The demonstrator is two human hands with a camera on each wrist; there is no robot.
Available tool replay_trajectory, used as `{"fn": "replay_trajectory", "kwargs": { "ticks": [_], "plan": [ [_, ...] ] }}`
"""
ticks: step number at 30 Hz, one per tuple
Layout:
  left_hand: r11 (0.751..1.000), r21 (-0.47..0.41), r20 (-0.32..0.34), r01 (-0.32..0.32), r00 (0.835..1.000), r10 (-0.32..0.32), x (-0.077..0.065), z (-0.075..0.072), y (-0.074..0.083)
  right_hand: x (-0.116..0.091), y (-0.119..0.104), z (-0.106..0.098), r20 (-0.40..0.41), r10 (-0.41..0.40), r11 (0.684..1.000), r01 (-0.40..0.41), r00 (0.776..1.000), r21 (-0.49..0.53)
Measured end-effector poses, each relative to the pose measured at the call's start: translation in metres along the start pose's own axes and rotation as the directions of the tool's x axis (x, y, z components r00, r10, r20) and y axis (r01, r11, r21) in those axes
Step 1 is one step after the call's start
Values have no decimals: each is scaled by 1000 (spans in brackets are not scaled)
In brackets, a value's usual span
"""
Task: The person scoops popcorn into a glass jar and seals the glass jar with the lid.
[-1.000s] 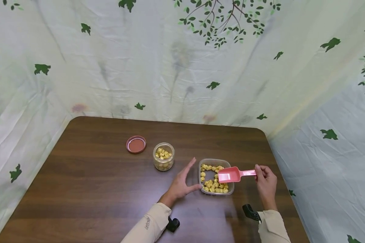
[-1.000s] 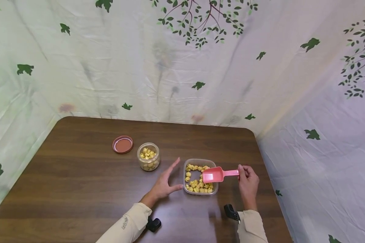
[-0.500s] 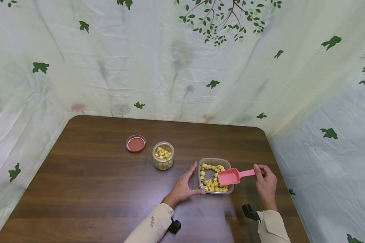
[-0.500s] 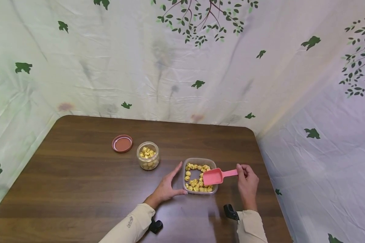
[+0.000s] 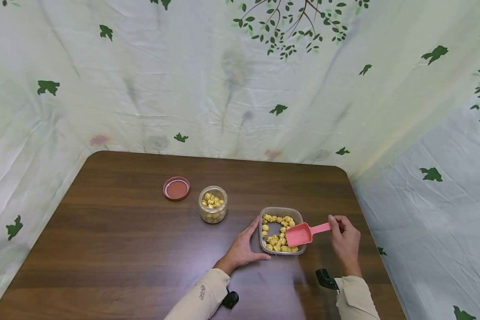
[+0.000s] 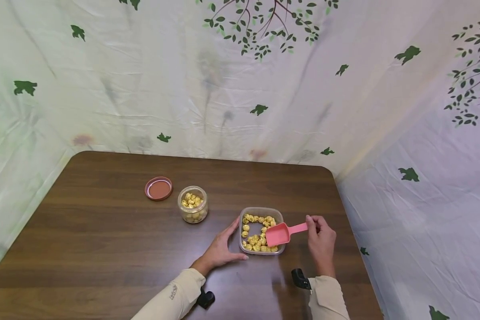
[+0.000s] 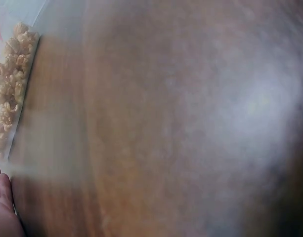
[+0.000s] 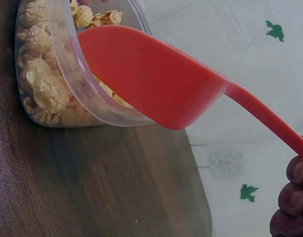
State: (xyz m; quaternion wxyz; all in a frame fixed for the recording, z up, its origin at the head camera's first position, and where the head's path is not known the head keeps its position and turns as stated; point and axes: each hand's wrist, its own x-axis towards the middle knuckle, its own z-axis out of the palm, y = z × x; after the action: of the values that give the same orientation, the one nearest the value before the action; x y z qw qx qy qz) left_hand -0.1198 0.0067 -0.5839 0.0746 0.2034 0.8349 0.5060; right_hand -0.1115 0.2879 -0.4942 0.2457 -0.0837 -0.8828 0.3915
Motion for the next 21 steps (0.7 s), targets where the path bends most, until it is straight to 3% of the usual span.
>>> {"fn": "replay_trajectory", "kwargs": {
  "ticks": [12,21],
  "plan": [
    [1000,-21,-20,-14,1000,14,3,5,0,-2,-11,6,35,-160,983,163,986,-80],
    [984,-165,-26,-65,998,61,6,8,-2,-4,-17,10,53,-233,964,238,971,-122]
  ]
}}
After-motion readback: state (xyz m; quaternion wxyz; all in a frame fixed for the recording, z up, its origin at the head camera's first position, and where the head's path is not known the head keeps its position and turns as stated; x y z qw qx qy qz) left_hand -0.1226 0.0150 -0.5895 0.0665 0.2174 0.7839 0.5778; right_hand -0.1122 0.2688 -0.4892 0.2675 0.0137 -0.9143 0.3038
